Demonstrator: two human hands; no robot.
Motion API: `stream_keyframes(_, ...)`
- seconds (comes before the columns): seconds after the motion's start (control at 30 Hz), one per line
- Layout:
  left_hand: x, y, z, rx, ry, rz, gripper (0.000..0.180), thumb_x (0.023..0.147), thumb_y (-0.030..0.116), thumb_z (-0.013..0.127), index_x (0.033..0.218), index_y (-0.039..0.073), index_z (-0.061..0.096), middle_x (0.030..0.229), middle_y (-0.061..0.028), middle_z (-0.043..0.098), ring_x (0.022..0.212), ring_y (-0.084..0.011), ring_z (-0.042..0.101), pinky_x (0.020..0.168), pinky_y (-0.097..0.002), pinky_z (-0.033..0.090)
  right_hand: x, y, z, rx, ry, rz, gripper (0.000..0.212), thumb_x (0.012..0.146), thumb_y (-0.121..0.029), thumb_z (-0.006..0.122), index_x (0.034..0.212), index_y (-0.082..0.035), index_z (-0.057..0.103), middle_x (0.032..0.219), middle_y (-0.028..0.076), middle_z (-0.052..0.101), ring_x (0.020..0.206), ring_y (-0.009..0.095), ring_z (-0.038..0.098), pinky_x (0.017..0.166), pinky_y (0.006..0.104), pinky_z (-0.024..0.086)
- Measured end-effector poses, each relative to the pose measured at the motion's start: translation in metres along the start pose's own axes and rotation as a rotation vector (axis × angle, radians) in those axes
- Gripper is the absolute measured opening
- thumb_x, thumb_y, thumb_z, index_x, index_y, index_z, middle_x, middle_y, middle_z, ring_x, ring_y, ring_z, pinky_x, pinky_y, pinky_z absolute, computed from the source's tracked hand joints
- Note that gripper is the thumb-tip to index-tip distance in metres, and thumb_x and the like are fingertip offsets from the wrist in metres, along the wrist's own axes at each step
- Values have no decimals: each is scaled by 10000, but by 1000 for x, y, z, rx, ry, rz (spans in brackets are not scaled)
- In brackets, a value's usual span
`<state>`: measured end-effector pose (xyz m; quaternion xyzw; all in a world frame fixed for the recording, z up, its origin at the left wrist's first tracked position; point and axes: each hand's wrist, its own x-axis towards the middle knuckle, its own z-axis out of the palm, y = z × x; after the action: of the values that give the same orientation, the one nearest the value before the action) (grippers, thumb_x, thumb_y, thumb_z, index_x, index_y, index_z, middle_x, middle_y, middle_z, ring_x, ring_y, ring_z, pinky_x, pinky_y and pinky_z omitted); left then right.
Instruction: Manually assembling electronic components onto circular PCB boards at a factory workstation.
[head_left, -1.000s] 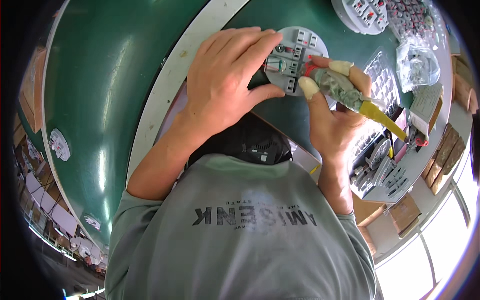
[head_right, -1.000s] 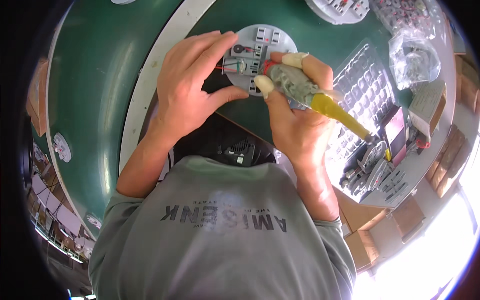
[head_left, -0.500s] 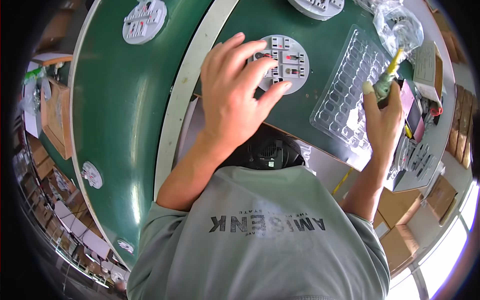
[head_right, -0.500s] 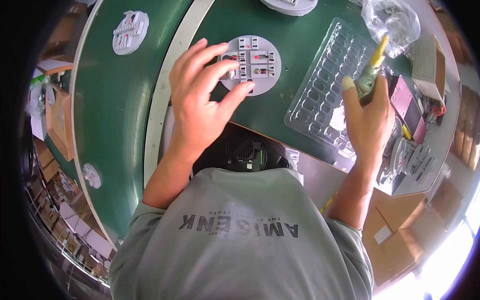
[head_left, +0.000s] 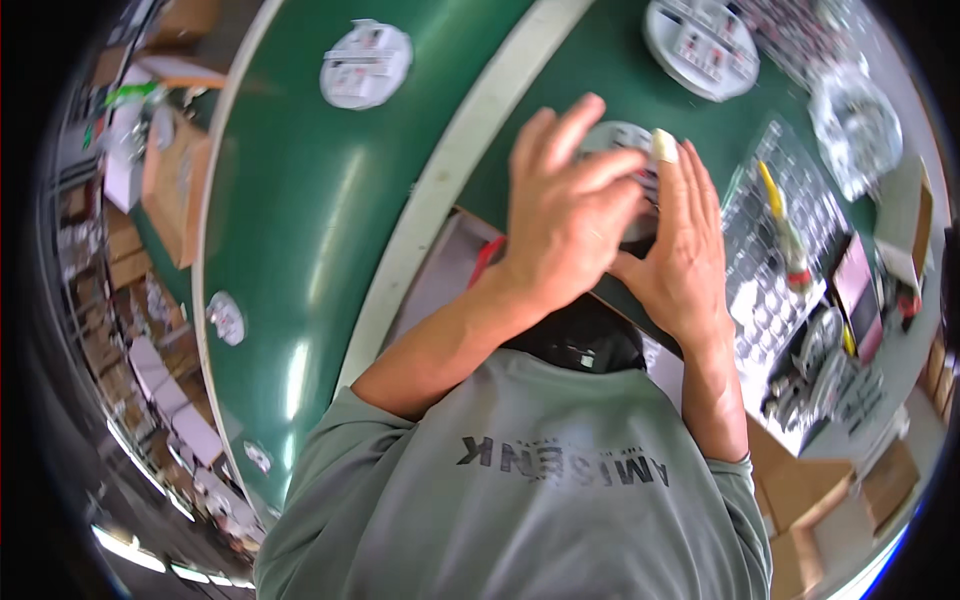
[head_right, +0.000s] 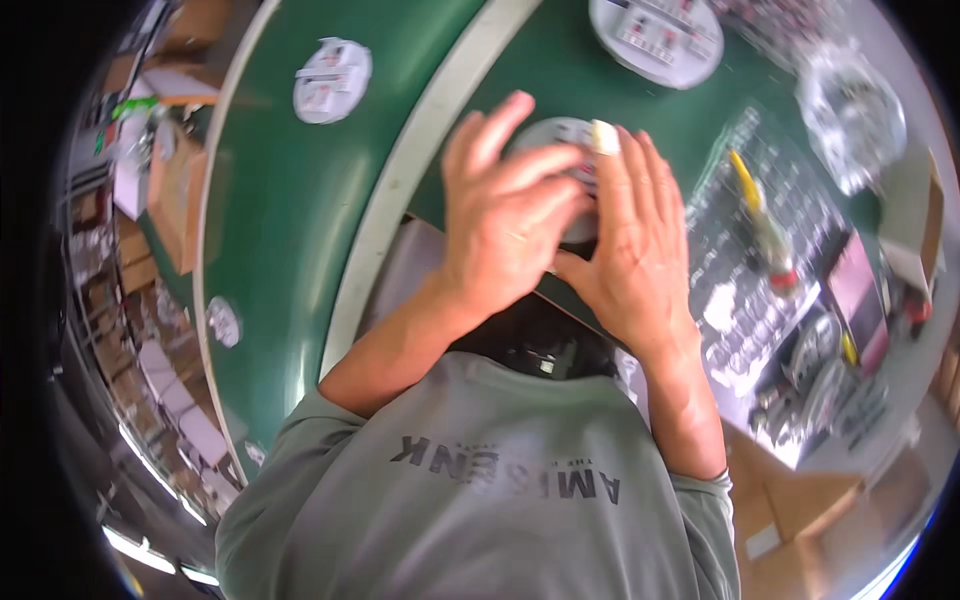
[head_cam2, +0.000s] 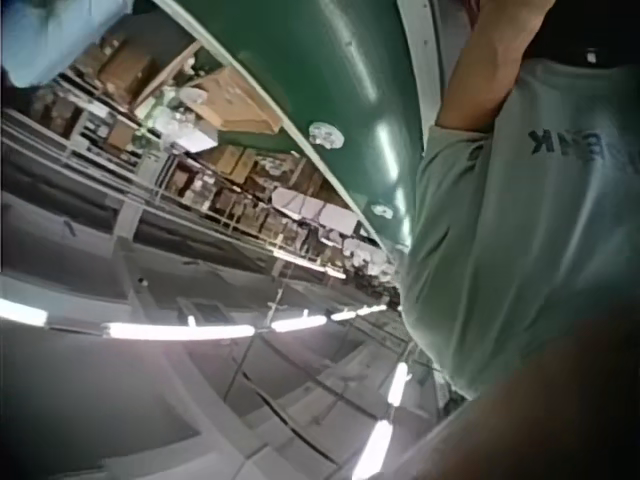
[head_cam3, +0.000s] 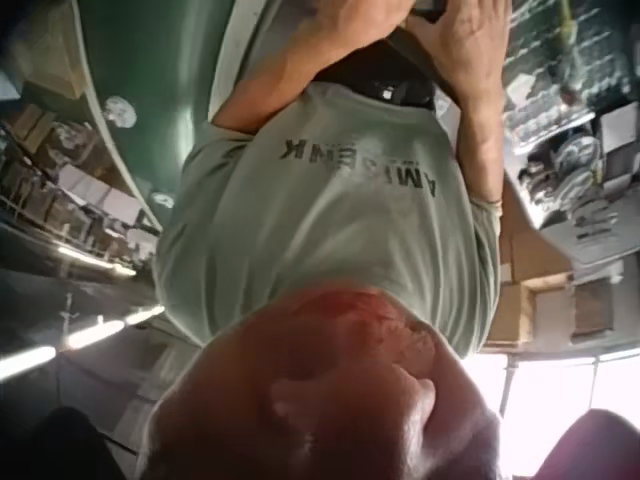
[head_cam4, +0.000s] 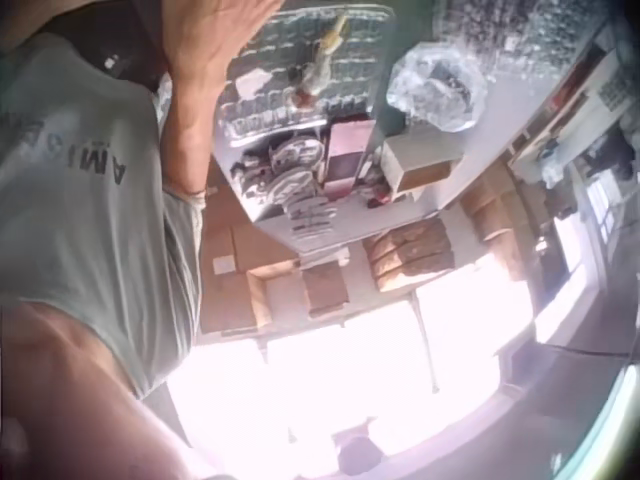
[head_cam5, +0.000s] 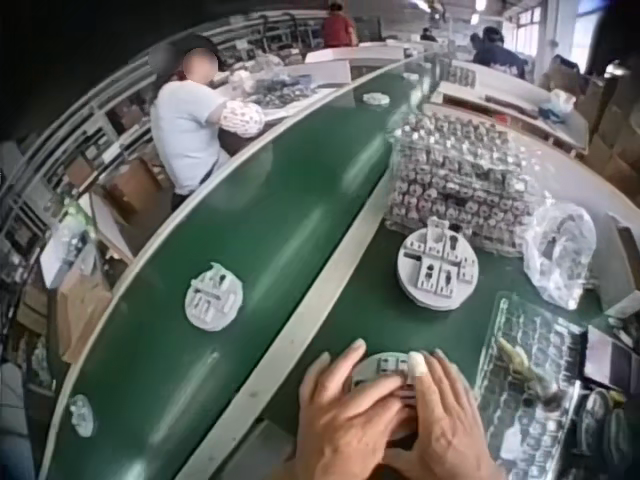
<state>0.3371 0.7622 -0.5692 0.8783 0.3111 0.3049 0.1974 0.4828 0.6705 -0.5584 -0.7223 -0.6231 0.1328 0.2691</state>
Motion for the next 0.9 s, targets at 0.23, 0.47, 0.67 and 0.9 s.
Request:
stream_keyframes(0.23,-11,-6,-6,-90,-79,19,199,868,224,854,1043,132,827,1302,-9,754,1458,-360,521,1238,-581,300,3,6,11,5,28,-97,1062,659,-196,939,1580,16,454,1531,263,544,1442,478,511,1187,561,427)
stream_keyframes(0.47,-17,-13,-59,-304,-260,-24,348,880,233,844,1208,128,792,1372,-57,727,1479,-347,515,1256,-604,279,9,-5,-25,172,-47,-32,1005,738,-328,932,1554,26,464,1367,261,644,1228,453,646,1067,545,519)
stream_keyframes(0.67,8,-22,-92,-409,-282,-65,252,956,205,792,1106,2,794,1004,-103,777,882,-220,729,824,-355,561,36,12,-66,899,-658,228,950,992,-660,681,1560,70,469,1387,201,664,1270,290,665,1085,407,511)
stream_keyframes(0.9,8,-38,-52,-716,-249,-681,299,1052,239,736,975,-47,782,740,31,652,691,-28,522,590,-249,403,29,26,-11,1045,-337,350,642,1145,-492,545,1476,54,597,1107,68,721,924,104,643,778,259,498)
